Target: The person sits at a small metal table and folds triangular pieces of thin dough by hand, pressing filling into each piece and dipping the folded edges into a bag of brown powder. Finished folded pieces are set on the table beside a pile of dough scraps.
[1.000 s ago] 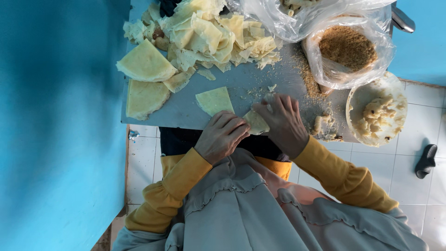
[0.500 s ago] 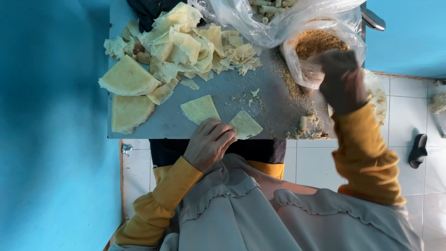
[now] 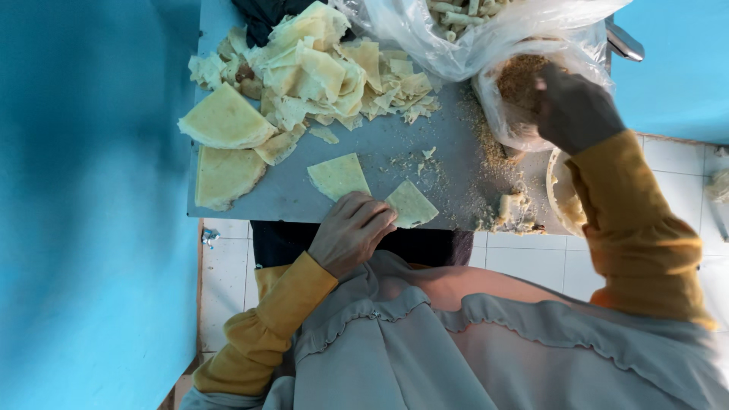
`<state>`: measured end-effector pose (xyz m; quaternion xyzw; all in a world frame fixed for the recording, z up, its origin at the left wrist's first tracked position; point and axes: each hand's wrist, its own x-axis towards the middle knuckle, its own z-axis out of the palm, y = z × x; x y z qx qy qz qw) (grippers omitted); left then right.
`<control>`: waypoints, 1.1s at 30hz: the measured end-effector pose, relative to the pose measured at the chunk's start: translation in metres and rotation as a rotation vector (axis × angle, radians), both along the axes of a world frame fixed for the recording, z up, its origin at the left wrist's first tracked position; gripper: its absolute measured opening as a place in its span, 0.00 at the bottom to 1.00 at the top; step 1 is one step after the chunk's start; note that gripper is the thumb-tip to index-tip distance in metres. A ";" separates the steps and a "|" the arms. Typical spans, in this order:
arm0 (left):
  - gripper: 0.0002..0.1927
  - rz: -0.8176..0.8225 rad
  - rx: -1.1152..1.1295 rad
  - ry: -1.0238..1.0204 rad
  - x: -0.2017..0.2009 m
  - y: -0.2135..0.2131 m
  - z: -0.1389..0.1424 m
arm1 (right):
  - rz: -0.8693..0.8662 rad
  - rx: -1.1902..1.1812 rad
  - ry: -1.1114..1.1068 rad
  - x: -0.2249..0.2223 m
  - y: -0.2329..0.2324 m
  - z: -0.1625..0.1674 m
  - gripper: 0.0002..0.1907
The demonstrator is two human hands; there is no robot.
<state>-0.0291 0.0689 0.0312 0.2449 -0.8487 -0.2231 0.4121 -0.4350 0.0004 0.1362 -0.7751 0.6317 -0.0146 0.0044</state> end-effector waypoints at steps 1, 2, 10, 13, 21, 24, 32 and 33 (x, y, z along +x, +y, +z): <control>0.13 0.006 -0.004 0.007 0.001 -0.001 -0.001 | -0.004 -0.031 -0.131 0.006 0.007 0.008 0.05; 0.13 0.013 -0.007 0.013 0.001 -0.001 -0.002 | -0.025 -0.002 -0.300 0.016 0.013 0.014 0.07; 0.11 0.010 -0.017 0.004 -0.003 -0.004 -0.011 | 0.120 0.200 -0.730 0.173 0.083 -0.049 0.09; 0.11 0.009 -0.020 0.014 -0.005 -0.004 -0.012 | 0.513 -0.092 -0.563 0.182 0.095 -0.058 0.15; 0.09 0.063 0.010 0.030 -0.010 0.003 -0.015 | 0.436 -0.226 -0.347 0.146 0.129 -0.063 0.18; 0.08 0.102 -0.012 0.006 -0.013 0.008 -0.016 | 0.463 -0.298 -0.274 0.136 0.134 -0.075 0.19; 0.09 0.281 -0.310 -0.284 -0.015 0.025 -0.009 | 0.428 -0.322 -0.200 0.144 0.135 -0.075 0.20; 0.10 0.265 -0.309 -0.273 -0.015 0.026 -0.009 | 0.427 -0.332 -0.214 0.147 0.135 -0.073 0.20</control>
